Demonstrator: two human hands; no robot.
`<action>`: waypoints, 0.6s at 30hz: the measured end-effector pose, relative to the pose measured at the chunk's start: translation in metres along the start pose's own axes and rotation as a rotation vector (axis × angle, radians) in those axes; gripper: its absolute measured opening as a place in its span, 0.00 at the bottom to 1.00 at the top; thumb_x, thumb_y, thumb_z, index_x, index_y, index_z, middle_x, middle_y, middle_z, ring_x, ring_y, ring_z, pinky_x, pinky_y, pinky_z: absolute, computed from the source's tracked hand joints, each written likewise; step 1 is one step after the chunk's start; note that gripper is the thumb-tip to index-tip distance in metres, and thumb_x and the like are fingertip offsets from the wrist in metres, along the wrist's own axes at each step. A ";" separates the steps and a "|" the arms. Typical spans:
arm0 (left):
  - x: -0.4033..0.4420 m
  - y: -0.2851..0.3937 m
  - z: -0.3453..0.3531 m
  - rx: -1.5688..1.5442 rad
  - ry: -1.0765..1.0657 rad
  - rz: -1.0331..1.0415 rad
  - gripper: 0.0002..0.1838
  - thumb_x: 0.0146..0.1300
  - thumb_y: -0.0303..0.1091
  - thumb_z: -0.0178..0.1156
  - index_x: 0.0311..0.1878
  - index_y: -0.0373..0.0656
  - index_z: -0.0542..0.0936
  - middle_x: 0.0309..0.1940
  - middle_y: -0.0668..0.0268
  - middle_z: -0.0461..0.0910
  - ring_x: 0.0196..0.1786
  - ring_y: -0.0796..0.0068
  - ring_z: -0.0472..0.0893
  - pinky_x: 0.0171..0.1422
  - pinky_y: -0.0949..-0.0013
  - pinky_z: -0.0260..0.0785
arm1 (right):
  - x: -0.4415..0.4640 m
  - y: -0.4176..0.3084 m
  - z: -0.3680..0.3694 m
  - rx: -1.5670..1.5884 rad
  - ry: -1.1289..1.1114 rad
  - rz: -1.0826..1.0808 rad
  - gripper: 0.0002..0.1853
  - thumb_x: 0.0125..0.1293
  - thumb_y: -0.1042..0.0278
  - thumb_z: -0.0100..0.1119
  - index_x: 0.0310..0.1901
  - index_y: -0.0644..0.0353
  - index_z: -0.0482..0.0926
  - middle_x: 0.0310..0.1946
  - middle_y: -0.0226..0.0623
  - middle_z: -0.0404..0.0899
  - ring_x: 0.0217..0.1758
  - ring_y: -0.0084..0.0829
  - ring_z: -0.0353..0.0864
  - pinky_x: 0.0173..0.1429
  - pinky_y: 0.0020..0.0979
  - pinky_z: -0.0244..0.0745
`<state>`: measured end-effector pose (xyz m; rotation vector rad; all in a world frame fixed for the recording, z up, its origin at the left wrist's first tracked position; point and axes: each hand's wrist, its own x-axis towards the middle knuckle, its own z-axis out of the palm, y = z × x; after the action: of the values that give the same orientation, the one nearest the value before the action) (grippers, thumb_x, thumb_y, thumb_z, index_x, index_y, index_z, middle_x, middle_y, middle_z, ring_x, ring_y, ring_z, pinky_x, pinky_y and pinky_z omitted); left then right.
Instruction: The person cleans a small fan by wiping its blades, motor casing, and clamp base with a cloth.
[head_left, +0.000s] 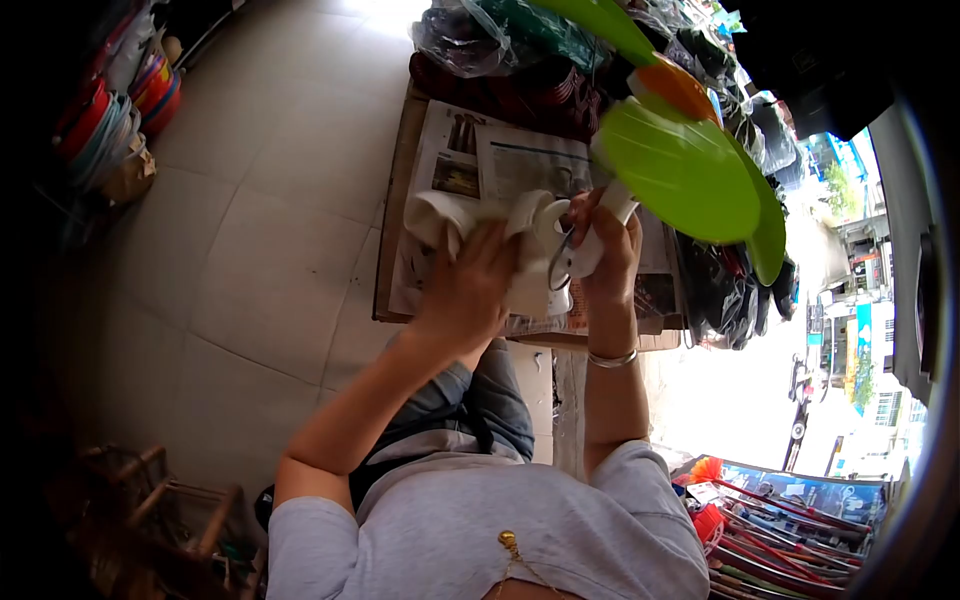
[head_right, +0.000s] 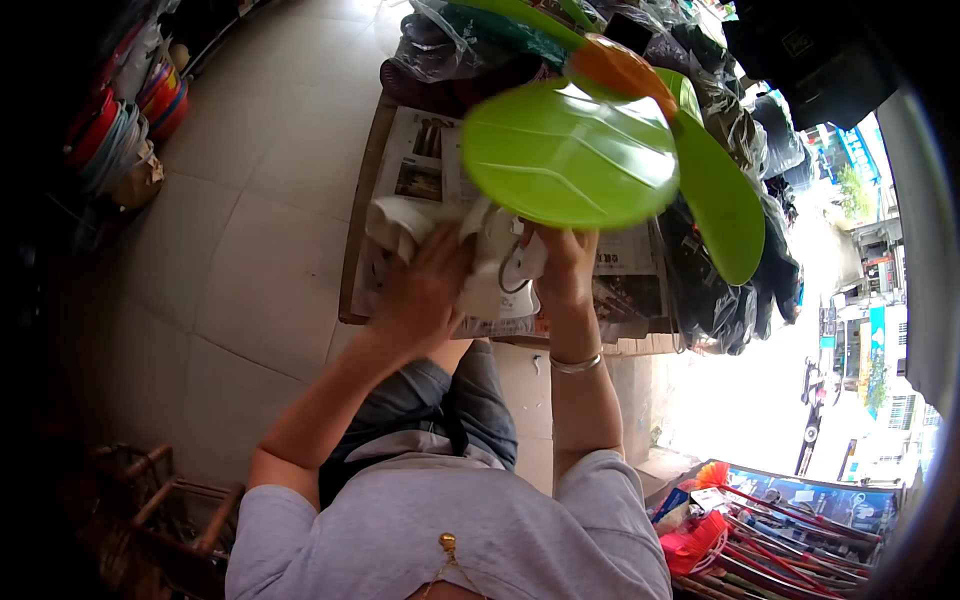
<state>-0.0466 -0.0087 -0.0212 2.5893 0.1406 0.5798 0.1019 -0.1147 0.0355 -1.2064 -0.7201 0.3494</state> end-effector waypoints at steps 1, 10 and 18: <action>0.011 -0.007 0.002 0.046 -0.014 -0.051 0.35 0.50 0.35 0.70 0.64 0.41 0.72 0.71 0.56 0.65 0.75 0.60 0.61 0.70 0.47 0.60 | -0.002 0.001 0.002 0.013 0.003 0.015 0.11 0.65 0.64 0.57 0.39 0.65 0.76 0.25 0.35 0.75 0.37 0.27 0.73 0.56 0.32 0.67; -0.043 0.013 -0.011 0.056 -0.113 0.009 0.35 0.48 0.39 0.71 0.61 0.41 0.75 0.71 0.55 0.65 0.76 0.60 0.60 0.68 0.42 0.58 | -0.005 0.006 0.010 0.029 0.130 -0.020 0.10 0.64 0.65 0.57 0.37 0.65 0.76 0.26 0.36 0.74 0.32 0.24 0.72 0.47 0.29 0.69; -0.008 0.000 0.001 0.083 -0.082 -0.046 0.40 0.48 0.51 0.71 0.62 0.39 0.74 0.72 0.53 0.62 0.76 0.60 0.57 0.71 0.35 0.53 | -0.005 0.001 0.013 0.041 0.122 0.010 0.10 0.65 0.66 0.56 0.37 0.65 0.76 0.25 0.35 0.74 0.33 0.25 0.72 0.48 0.30 0.68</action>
<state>-0.0539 -0.0110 -0.0246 2.6775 0.2003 0.4595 0.0899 -0.1078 0.0349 -1.1824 -0.5994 0.2949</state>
